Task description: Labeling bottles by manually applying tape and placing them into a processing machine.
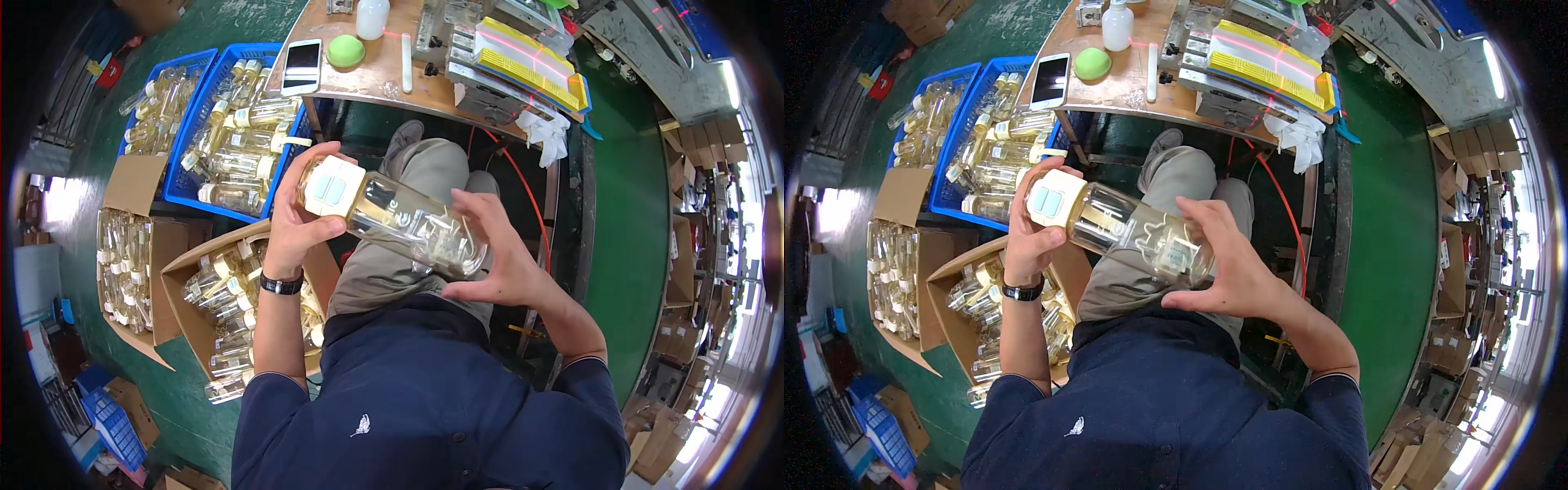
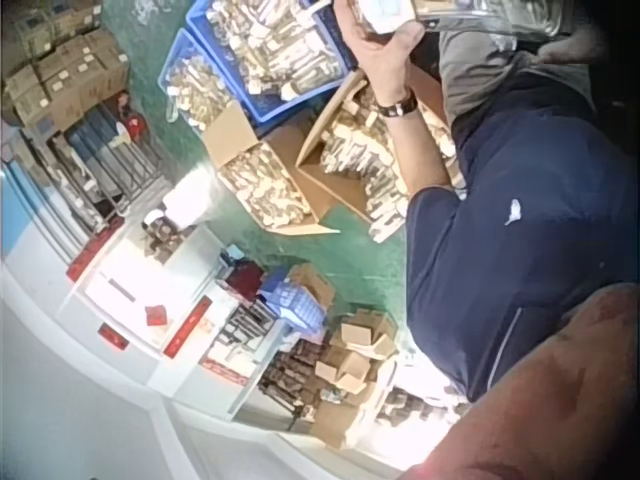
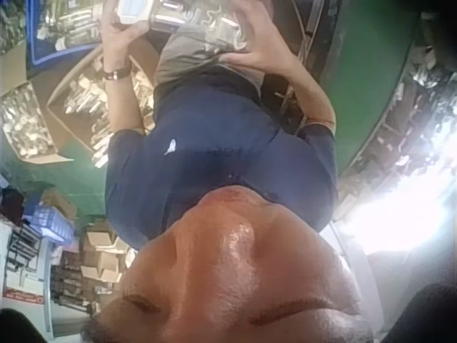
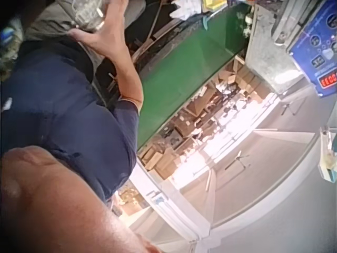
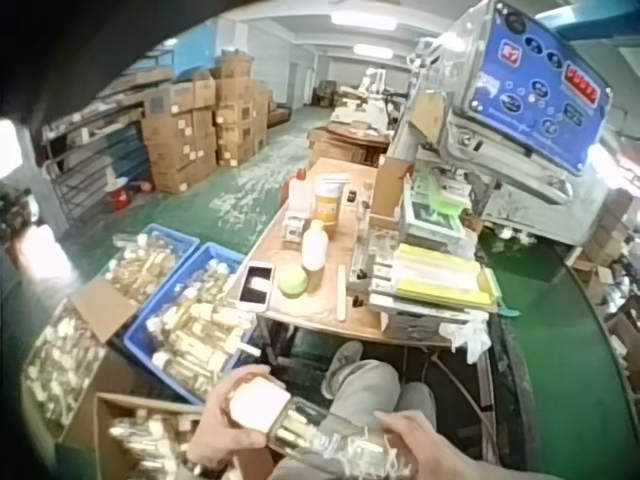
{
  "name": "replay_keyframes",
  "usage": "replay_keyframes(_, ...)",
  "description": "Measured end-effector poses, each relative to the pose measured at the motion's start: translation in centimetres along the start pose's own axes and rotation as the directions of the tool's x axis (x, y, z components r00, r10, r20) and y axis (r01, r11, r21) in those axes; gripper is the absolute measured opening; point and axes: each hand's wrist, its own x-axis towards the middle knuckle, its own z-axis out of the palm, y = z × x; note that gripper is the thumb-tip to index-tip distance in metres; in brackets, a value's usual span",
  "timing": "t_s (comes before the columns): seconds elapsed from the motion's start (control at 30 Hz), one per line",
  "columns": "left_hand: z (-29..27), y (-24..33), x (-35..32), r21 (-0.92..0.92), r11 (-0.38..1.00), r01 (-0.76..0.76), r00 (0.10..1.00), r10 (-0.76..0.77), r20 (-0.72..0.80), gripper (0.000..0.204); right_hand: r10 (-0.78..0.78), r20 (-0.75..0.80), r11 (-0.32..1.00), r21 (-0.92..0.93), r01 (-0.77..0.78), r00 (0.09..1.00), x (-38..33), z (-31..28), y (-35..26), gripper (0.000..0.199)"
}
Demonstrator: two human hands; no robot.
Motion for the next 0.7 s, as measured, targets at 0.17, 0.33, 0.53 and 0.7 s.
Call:
replay_keyframes(0.17, 1.7, -0.7, 0.8, -0.084, 0.996, -0.007, 0.994, 0.016, 0.109, 0.105, 0.202, 0.245, 0.926, 0.269, -0.267, 0.948, -1.1, -1.2, 0.3, 0.109)
replay_keyframes(0.33, 5.9, -2.9, 2.6, -0.270, 0.963, -0.020, 0.997, 0.038, 0.063, 0.099, 0.216, 0.212, 0.815, 0.499, -0.295, 0.953, -2.8, 0.4, 0.4, 0.105)
replay_keyframes(0.53, 8.9, -4.3, 5.2, -0.414, 0.901, 0.133, 0.982, -0.063, 0.179, 0.079, 0.280, -0.002, 0.755, 0.618, -0.218, 0.960, -4.1, 3.5, 0.1, 0.101)
replay_keyframes(0.7, 12.5, -6.0, 6.9, -0.394, 0.894, 0.215, 0.965, -0.134, 0.223, 0.060, 0.307, -0.169, 0.735, 0.668, -0.120, 0.937, -5.5, 3.5, 0.1, 0.097)
